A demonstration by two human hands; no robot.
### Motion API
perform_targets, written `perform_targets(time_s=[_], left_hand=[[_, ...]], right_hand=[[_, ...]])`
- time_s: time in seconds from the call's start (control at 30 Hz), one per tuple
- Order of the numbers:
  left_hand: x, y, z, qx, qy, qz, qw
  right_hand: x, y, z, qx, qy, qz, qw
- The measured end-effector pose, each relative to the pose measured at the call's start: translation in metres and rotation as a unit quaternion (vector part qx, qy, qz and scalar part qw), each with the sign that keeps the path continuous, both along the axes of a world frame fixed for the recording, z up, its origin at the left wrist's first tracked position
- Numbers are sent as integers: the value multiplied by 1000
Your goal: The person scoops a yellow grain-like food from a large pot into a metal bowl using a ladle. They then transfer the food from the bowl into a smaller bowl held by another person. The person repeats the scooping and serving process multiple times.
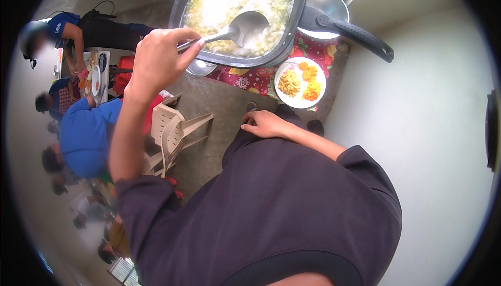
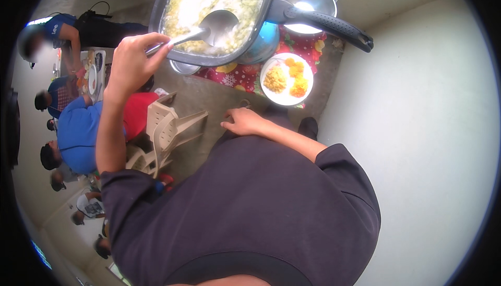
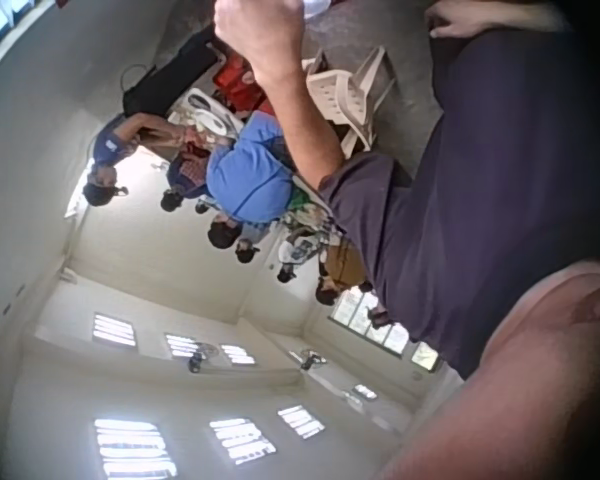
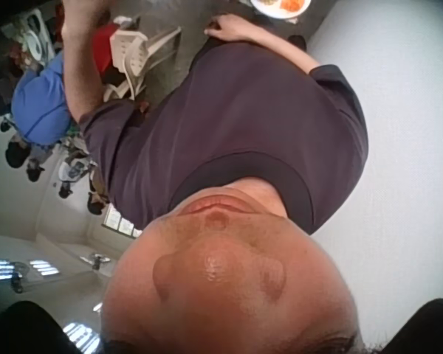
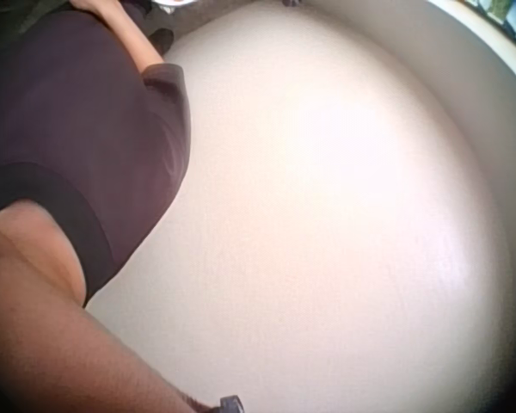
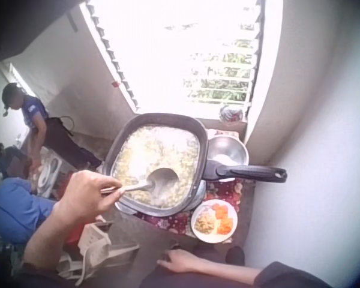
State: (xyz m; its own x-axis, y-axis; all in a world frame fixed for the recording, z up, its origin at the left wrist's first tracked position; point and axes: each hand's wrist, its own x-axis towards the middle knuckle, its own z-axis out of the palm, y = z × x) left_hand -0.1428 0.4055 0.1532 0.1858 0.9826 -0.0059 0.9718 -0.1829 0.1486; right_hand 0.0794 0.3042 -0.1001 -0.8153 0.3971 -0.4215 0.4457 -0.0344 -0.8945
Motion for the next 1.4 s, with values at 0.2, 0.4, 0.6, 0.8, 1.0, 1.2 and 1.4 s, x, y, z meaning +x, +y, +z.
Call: perform_targets(time_s=[0.2, 0.4, 0.6, 0.8, 1.0, 1.2, 1.4], left_hand=[[-7, 0, -6, -28, -70, 20, 997], [-16, -1, -6, -34, -103, 21, 994], [-15, -6, -3, -43, -107, 29, 993], [-18, -12, -7, 31, -84, -33, 995], [-11, -15, 1, 60, -48, -81, 994], [-4, -21, 8, 106, 8, -86, 991], [-19, -19, 20, 180, 114, -20, 977]], right_hand=[[0, 3, 1, -3, -3, 6, 1000], [0, 5, 3, -14, 1, 15, 1000], [-4, 7, 1, -7, -1, 18, 1000], [-6, 8, 3, -4, 4, 21, 1000], [-6, 10, 6, -9, -1, 21, 1000], [-6, 8, 3, -2, -3, 20, 1000], [-5, 6, 1, -3, 14, 8, 1000]])
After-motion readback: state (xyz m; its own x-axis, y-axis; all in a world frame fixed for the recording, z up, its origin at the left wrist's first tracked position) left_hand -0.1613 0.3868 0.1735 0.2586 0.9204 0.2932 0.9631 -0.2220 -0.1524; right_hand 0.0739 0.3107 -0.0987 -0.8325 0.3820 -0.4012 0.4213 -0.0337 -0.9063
